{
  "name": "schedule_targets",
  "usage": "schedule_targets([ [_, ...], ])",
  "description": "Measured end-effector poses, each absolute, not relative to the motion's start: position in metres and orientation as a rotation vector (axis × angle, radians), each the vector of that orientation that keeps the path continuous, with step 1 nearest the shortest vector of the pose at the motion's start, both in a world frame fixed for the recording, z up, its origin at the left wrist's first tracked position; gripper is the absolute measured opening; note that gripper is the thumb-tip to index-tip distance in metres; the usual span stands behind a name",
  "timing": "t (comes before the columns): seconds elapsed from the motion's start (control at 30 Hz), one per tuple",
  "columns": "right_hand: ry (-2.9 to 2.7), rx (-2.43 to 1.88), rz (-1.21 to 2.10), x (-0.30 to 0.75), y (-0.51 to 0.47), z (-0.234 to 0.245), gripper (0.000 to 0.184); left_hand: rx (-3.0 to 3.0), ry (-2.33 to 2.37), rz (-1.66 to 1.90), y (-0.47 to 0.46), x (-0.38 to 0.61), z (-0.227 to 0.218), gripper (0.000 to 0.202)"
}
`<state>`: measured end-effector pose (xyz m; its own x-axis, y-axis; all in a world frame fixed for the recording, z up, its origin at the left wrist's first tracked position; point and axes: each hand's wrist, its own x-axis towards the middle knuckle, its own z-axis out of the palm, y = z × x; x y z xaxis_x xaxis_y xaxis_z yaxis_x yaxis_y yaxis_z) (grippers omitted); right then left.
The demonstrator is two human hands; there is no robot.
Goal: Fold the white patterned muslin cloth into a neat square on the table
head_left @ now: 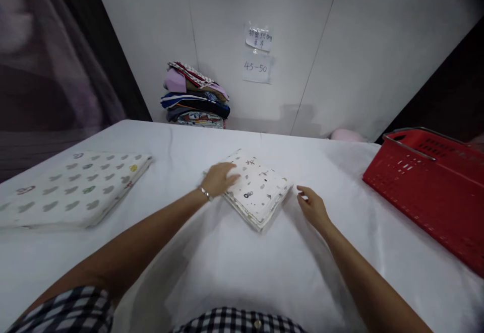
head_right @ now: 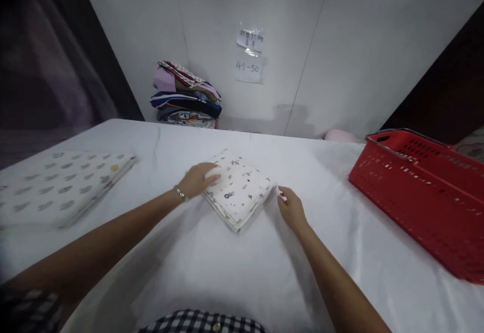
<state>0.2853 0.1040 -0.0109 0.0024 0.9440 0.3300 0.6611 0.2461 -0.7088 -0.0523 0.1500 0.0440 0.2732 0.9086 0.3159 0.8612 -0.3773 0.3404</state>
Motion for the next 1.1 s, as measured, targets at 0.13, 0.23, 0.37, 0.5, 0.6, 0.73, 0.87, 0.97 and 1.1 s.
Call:
schedule_targets([
  [0.13, -1.865, -1.47, 0.538, 0.295, 0.151, -0.015, 0.064, 2.679, 1.198, 0.662, 0.073, -0.001, 0.032, 0.059],
  [0.23, -1.939, -1.461, 0.657, 0.29, 0.165, -0.016, 0.067, 2.796, 1.133, 0.575, 0.045, 0.018, 0.019, 0.052],
  [0.37, -2.006, -1.457, 0.614, 0.28, 0.132, -0.015, 0.06, 2.906, 1.202, 0.477, 0.047, -0.005, 0.007, 0.035],
  [0.5, -2.196, -1.341, 0.561, 0.273, 0.065, -0.015, 0.056, 2.887, 1.231, 0.383, 0.048, -0.065, 0.009, 0.049],
  [0.6, -2.261, -1.303, 0.574, 0.269, 0.033, -0.01, 0.043, 2.795, 1.325, 0.314, 0.035, -0.096, 0.015, 0.06],
  [0.73, -2.222, -1.25, 0.469, 0.258, 0.029, 0.002, 0.029, 2.658, 1.418, 0.431, 0.017, -0.093, 0.021, 0.045],
  [0.87, -2.325, -1.126, 0.361, 0.238, 0.039, 0.011, 0.023, 2.59, 1.442, 0.711, 0.013, -0.068, 0.02, 0.022],
  [0.97, -2.423, -1.078, 0.262, 0.225, 0.044, 0.014, 0.023, 2.58, 1.42, 0.771, 0.016, -0.054, 0.015, 0.017],
  [1.1, -2.438, -1.078, 0.215, 0.22, 0.045, 0.013, 0.024, 2.558, 1.451, 0.796, 0.019, -0.045, 0.009, 0.015],
])
